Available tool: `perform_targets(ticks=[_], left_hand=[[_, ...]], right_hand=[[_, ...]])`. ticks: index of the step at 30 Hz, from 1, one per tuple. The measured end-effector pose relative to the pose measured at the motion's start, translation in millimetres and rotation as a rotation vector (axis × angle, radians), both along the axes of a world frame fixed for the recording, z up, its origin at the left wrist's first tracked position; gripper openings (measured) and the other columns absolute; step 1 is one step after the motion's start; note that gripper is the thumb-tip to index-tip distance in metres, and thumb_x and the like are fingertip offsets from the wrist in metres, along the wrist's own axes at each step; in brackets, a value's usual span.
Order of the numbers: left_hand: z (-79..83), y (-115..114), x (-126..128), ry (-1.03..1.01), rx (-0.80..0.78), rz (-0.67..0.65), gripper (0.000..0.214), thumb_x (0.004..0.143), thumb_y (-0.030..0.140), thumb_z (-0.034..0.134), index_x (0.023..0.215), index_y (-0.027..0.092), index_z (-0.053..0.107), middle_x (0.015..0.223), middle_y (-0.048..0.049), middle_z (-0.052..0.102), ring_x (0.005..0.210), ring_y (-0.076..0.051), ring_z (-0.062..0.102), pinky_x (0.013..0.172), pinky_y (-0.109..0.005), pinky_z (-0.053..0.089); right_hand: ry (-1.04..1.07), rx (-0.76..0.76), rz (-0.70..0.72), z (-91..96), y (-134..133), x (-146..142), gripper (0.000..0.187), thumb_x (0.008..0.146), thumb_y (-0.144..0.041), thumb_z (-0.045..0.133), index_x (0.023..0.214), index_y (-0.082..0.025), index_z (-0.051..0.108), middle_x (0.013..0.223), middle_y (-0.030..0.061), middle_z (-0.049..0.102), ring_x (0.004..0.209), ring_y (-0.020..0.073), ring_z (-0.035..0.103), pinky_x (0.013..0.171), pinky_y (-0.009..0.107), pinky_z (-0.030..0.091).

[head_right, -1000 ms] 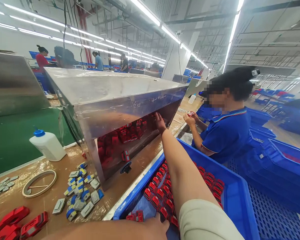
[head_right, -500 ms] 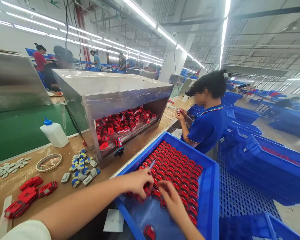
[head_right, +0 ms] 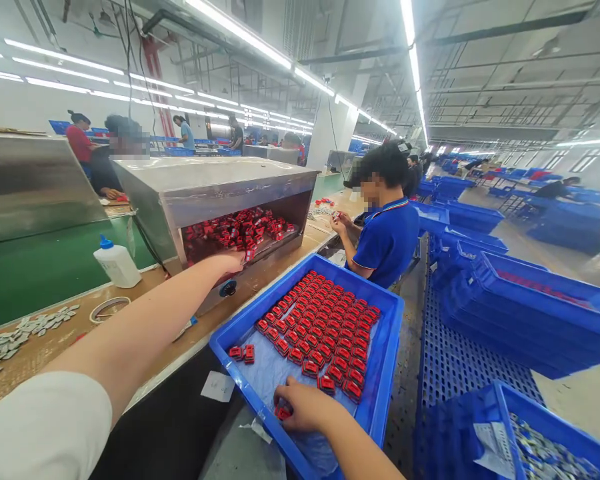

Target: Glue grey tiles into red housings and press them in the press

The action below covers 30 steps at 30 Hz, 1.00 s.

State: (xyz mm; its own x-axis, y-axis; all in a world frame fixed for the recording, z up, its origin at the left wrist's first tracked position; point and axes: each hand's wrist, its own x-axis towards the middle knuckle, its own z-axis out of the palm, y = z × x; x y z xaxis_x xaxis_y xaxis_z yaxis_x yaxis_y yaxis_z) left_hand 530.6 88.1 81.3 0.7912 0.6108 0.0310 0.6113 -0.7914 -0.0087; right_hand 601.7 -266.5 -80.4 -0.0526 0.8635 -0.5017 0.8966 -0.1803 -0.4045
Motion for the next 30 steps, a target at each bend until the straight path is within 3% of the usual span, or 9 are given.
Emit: perform_targets(ticks=[4,6,9,12,16,19,22,25,30], left_hand=[[-30.1,-7.9,-17.5,-0.009,0.097,0.108,0.038,0.104,0.036,0.057,0.138,0.021,0.065,0.152,-0.016,0.059,0.143,-0.036,0.052,0.119,-0.06,0.041],[-38.8,-11.4,-24.3,-0.051,0.14,0.109,0.043,0.104,0.037,0.053,0.143,0.023,0.063,0.159,-0.0159,0.054,0.15,-0.038,0.044,0.125,-0.061,0.031],[-45.0,-9.9,-32.1,-0.105,0.181,0.14,0.057,0.101,0.047,0.053,0.153,0.024,0.054,0.166,-0.0166,0.047,0.158,-0.039,0.033,0.13,-0.063,0.017],[-49.1,-2.7,-38.0,-0.112,0.161,0.241,0.069,0.097,0.056,0.054,0.159,0.026,0.049,0.17,-0.0169,0.043,0.16,-0.044,0.028,0.129,-0.068,0.015],[-51.9,3.4,-43.1,-0.076,0.161,0.313,0.075,0.101,0.064,0.042,0.164,0.025,0.044,0.174,-0.0169,0.037,0.164,-0.047,0.019,0.129,-0.073,0.004],[-48.7,-2.9,-39.6,-0.138,0.247,0.259,0.076,0.101,0.063,0.044,0.164,0.021,0.044,0.176,-0.0193,0.03,0.166,-0.047,0.009,0.129,-0.074,-0.003],[-47.8,-20.4,-18.8,-0.239,0.293,0.005,0.068,0.101,0.049,0.05,0.161,0.017,0.046,0.18,-0.0175,0.022,0.168,-0.042,0.002,0.132,-0.069,0.003],[-57.2,-38.8,23.8,-0.145,0.076,-0.308,0.056,0.105,0.031,0.042,0.161,0.023,0.045,0.18,-0.0102,0.024,0.168,-0.032,0.014,0.134,-0.056,0.019],[-82.2,-36.9,107.3,-0.01,-0.071,-0.316,0.059,0.103,0.023,0.047,0.162,0.031,0.043,0.175,-0.0139,0.035,0.148,-0.031,0.053,0.116,-0.046,0.049]], right_hand=[[0.127,0.03,0.064,0.2,1.4,5.7,0.039,0.096,-0.028,0.055,0.13,-0.025,0.074,0.121,0.0084,0.069,0.097,0.0215,0.069,0.086,0.031,0.049],[0.156,0.012,0.101,-0.3,2.5,7.3,0.042,0.095,-0.019,0.051,0.129,-0.024,0.075,0.121,0.0079,0.069,0.098,0.02,0.067,0.087,0.03,0.049],[0.157,-0.011,0.167,-1.5,2.5,9.2,0.04,0.088,-0.023,0.063,0.126,-0.024,0.075,0.12,0.006,0.067,0.085,0.0161,0.064,0.079,0.027,0.049],[0.114,-0.028,0.178,-2.0,1.9,9.4,0.045,0.081,-0.031,0.074,0.125,-0.023,0.073,0.118,0.0053,0.067,0.077,0.0142,0.059,0.07,0.026,0.045],[0.037,-0.02,0.136,0.8,3.5,7.8,0.047,0.077,-0.034,0.079,0.122,-0.021,0.073,0.118,0.0057,0.067,0.08,0.0166,0.061,0.067,0.026,0.039],[0.018,-0.006,0.125,4.2,4.4,7.3,0.045,0.075,-0.035,0.081,0.117,-0.02,0.073,0.115,0.0056,0.07,0.084,0.0191,0.063,0.066,0.026,0.037],[0.005,-0.001,0.087,5.2,4.5,8.1,0.043,0.074,-0.031,0.081,0.115,-0.02,0.073,0.108,0.0051,0.073,0.088,0.0218,0.065,0.066,0.027,0.035],[0.008,0.01,0.065,2.4,5.2,9.6,0.041,0.075,-0.029,0.078,0.114,-0.02,0.072,0.108,0.0051,0.075,0.09,0.0225,0.066,0.066,0.027,0.034],[0.041,0.044,0.077,-0.8,8.6,11.5,0.047,0.074,-0.025,0.075,0.121,-0.023,0.071,0.112,0.0038,0.076,0.091,0.0219,0.068,0.066,0.027,0.033]])
